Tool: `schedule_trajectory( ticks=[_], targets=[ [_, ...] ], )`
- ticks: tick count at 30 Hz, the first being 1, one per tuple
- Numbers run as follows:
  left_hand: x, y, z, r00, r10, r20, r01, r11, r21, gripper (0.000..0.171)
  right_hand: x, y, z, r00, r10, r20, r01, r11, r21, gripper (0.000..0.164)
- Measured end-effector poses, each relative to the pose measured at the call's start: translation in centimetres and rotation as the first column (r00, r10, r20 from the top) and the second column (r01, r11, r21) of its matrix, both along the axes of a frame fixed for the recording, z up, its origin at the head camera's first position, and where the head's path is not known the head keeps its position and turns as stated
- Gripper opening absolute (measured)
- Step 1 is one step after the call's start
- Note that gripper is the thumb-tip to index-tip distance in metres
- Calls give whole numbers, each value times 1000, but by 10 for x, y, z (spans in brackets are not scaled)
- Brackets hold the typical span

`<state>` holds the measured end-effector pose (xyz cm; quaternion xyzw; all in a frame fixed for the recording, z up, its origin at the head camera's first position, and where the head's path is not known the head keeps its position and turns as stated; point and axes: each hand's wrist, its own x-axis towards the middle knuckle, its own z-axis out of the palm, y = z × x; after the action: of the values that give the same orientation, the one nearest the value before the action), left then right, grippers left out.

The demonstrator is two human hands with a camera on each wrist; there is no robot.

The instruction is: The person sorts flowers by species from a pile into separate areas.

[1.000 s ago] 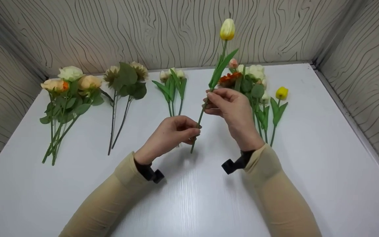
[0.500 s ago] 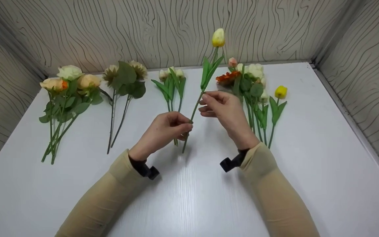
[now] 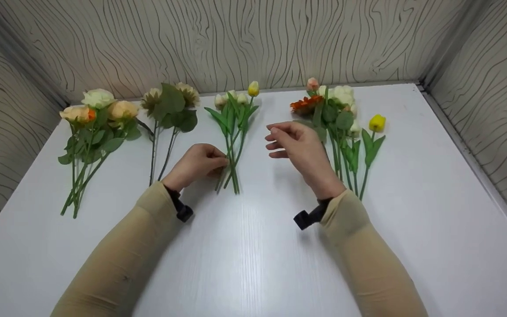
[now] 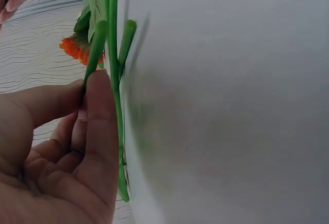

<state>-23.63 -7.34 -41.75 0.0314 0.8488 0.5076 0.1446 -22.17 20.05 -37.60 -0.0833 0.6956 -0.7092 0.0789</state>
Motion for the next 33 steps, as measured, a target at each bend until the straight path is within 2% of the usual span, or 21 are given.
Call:
schedule_trajectory(
  ticks=[7, 13, 17, 21, 24, 26, 27, 29, 30, 31, 33],
  targets=[
    [-2, 5, -4, 999, -8, -36, 5, 998, -63, 11, 3, 0, -1, 1000, -3, -4, 3, 1000, -4, 38],
    [1, 5, -4, 1000, 2, -13, -2, 999, -49, 15, 4, -2, -2, 1000, 4, -14, -3, 999, 53, 39],
    [2, 3, 0, 1000, -1, -20, -1, 995, -95, 20, 4, 0, -2, 1000, 10, -11, -9, 996, 92, 40],
    [4, 7, 10, 996, -26, -83, 11, 985, -172, 29, 2, 13, -1, 1000, -19, 5, 18, 987, 161, 42],
    [10, 17, 21, 981, -101, -167, 59, 969, -241, 38, -1, 36, -1, 998, -58, 18, 51, 961, 272, 45],
    [16, 27, 28, 955, -186, -232, 108, 944, -311, 41, -4, 55, 0, 995, -93, 28, 76, 927, 366, 48],
    [20, 33, 32, 936, -238, -260, 140, 928, -345, 43, -6, 66, -1, 994, -108, 29, 86, 907, 413, 50],
    [29, 46, 37, 884, -350, -310, 202, 884, -422, 44, -9, 89, -1, 990, -137, 35, 101, 860, 500, 53],
    [34, 53, 39, 851, -410, -328, 233, 855, -463, 45, -10, 100, -2, 989, -142, 39, 98, 833, 544, 54],
    [38, 60, 41, 810, -471, -349, 258, 821, -509, 46, -11, 112, -3, 989, -142, 41, 91, 803, 588, 54],
    [48, 75, 42, 713, -591, -378, 300, 744, -597, 48, -13, 132, -4, 990, -127, 57, 56, 736, 675, 51]
  ],
)
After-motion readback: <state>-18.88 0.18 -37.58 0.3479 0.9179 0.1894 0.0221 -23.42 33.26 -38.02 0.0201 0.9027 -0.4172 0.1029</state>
